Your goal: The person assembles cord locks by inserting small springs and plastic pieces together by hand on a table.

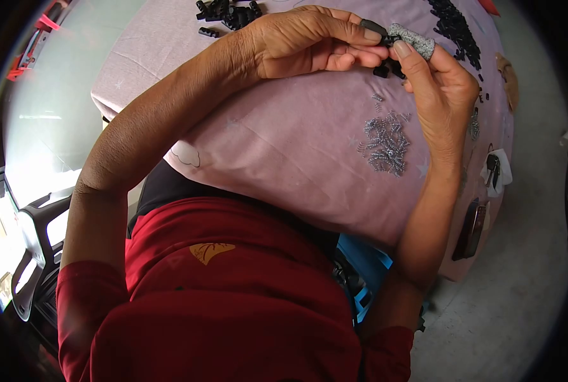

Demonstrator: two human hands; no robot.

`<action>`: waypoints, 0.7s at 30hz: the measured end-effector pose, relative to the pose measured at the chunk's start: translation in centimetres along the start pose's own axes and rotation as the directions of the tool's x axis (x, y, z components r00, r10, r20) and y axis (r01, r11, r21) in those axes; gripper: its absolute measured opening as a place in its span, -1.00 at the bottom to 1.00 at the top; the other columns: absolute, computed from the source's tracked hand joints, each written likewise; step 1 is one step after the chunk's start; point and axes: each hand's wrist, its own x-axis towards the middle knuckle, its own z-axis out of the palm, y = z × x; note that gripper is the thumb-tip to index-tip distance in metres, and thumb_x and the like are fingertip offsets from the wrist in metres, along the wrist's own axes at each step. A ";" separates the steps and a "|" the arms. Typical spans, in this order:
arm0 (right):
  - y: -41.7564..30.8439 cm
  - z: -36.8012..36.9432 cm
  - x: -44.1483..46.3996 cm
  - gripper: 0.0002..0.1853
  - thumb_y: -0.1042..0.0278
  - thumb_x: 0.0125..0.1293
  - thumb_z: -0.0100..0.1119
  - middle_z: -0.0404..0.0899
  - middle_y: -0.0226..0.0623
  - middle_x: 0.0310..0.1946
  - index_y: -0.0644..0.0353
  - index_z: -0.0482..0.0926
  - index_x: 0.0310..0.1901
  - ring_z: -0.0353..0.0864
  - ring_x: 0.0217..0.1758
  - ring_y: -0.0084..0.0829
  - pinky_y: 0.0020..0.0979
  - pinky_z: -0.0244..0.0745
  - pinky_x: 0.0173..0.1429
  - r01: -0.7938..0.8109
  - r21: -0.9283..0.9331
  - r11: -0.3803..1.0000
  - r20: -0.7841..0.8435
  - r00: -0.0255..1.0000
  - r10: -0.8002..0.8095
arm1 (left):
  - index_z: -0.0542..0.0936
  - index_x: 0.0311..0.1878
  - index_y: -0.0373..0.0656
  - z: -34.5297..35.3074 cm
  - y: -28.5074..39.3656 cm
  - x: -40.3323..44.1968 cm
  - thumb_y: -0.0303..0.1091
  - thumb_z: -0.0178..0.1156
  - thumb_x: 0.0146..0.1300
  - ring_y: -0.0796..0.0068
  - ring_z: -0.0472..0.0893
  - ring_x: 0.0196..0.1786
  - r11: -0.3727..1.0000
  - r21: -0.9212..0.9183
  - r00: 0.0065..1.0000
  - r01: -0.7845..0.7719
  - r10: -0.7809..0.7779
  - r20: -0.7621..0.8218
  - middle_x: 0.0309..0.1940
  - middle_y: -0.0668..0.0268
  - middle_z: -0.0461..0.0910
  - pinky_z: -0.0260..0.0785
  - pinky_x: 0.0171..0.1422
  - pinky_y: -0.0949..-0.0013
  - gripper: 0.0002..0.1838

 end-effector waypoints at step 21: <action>1.5 0.2 0.2 -0.87 0.54 0.25 0.29 0.61 -0.45 -0.45 0.33 0.69 -0.16 0.52 -0.41 -0.72 -0.64 0.38 -0.38 0.209 -0.088 0.974 0.038 0.978 -0.206 | 0.61 -0.06 -0.32 0.6 -0.1 -0.8 -0.41 0.26 0.32 0.55 0.71 -0.17 0.959 0.275 0.997 -0.072 0.079 -0.012 -0.21 0.24 0.70 0.58 -0.13 0.65 -0.79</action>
